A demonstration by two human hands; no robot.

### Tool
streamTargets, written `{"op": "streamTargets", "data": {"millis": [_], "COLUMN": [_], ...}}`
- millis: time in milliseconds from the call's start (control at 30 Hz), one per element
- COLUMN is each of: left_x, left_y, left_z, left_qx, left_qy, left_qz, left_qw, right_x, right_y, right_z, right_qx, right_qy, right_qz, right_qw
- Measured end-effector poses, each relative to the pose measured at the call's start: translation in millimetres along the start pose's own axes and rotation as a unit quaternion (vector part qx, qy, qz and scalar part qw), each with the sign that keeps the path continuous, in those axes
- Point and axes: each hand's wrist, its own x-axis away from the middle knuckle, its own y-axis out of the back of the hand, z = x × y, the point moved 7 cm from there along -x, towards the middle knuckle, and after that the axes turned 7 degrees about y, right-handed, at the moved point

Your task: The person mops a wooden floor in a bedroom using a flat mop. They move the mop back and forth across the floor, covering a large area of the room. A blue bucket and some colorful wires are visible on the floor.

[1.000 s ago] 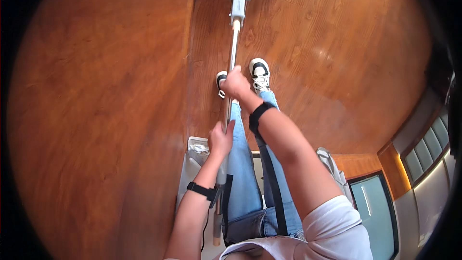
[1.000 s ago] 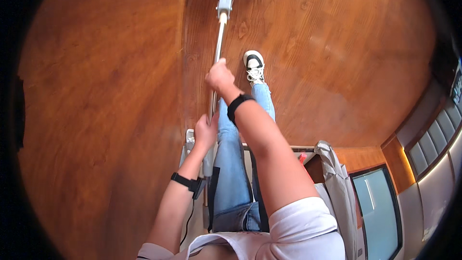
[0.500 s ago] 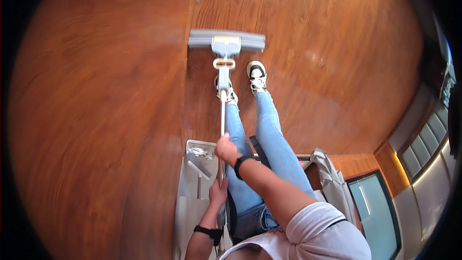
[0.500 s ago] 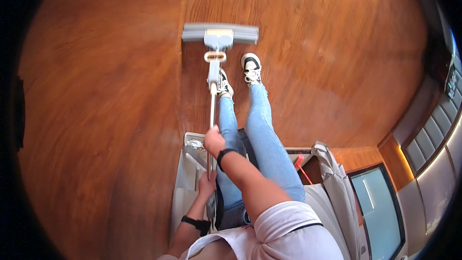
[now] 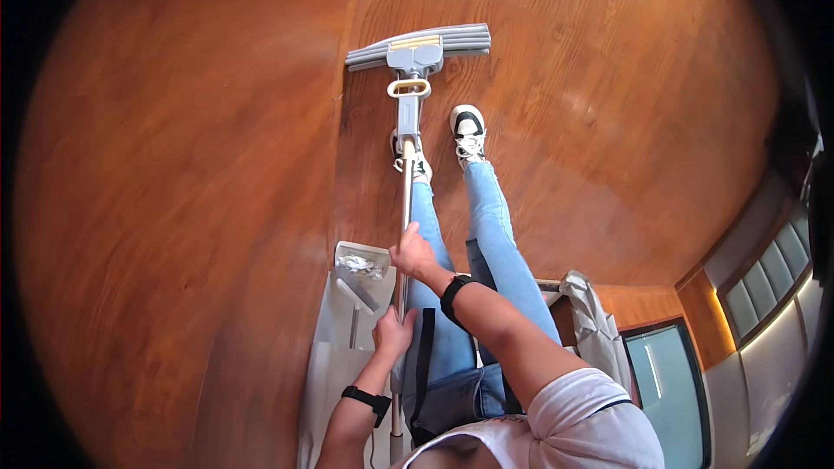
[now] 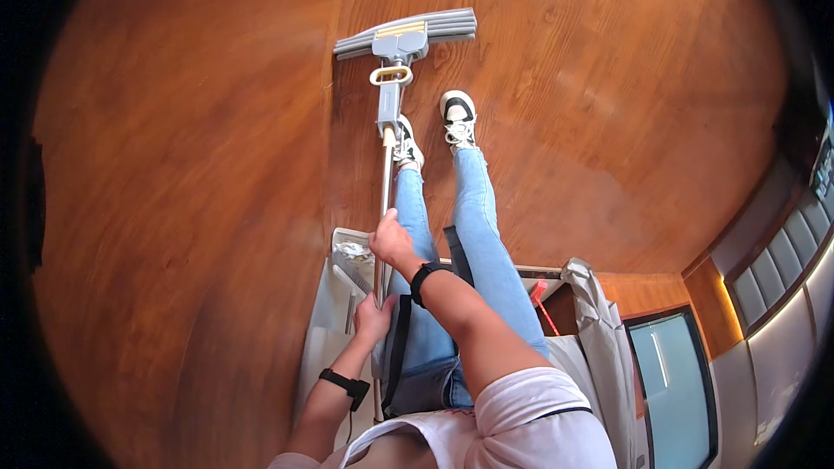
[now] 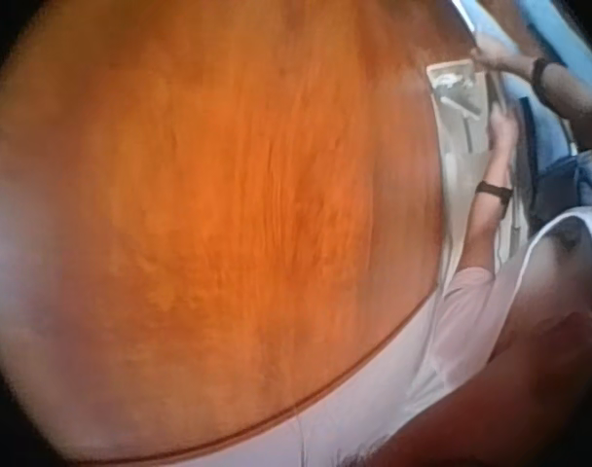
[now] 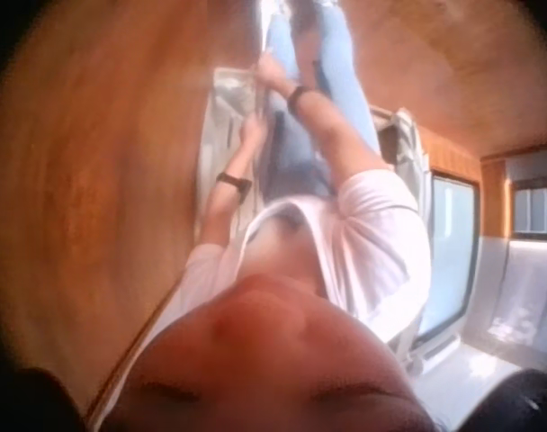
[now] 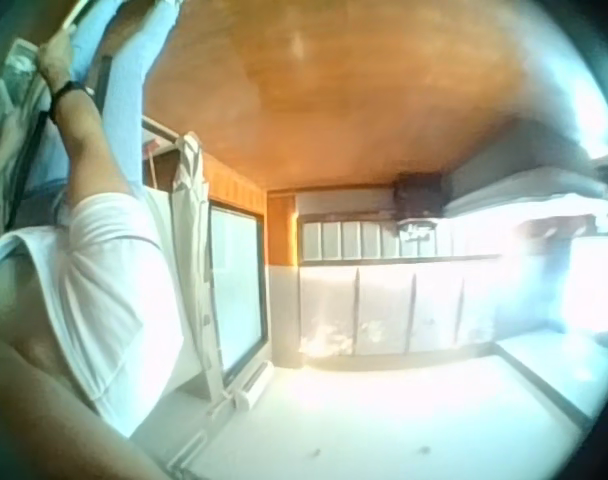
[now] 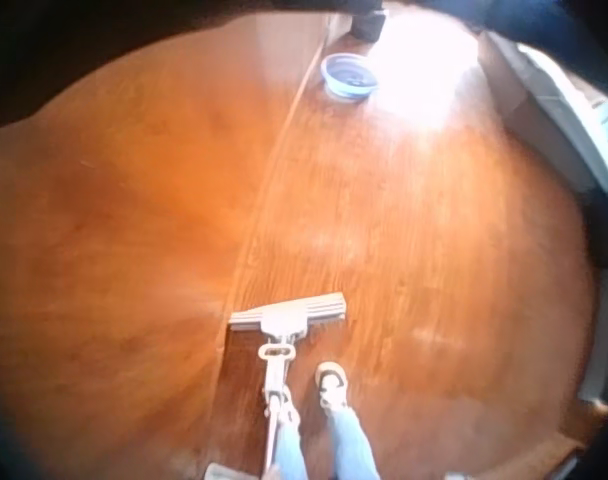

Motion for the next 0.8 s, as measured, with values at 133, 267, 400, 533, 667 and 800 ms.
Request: {"op": "streamTargets", "data": {"millis": [133,267,400,533,667,800], "left_x": [-5.1,-10.3,9.7,19.7,47.8,87.7], "left_y": [23.4,50.7,73.4,80.2,73.3,75.1], "left_z": [-21.5,-42.2,-107.9,-181.1,-260.8,-329.0], "left_qx": [-0.022,-0.136,-0.247,-0.335,-0.419,-0.509], "left_qy": [-0.036,-0.085,-0.143,-0.221,-0.298,-0.351], "left_qz": [-0.009,-0.054,-0.071,-0.083,-0.094,-0.107], "left_qw": [0.999,0.986,0.956,0.912,0.853,0.779], "right_x": [-9.2,-12.8,-8.3,1.3,16.8,55.2], "right_y": [17.5,34.7,81.5,143.3,203.1,256.3], "right_z": [10.1,14.0,-5.0,-34.1,-65.6,-72.3], "right_qx": [-0.038,-0.098,-0.202,-0.304,-0.421,-0.574], "right_qy": [-0.004,-0.003,-0.01,-0.049,-0.065,-0.058], "right_qz": [-0.033,-0.071,-0.148,-0.23,-0.27,-0.262], "right_qw": [0.999,0.993,0.968,0.923,0.864,0.774]}}
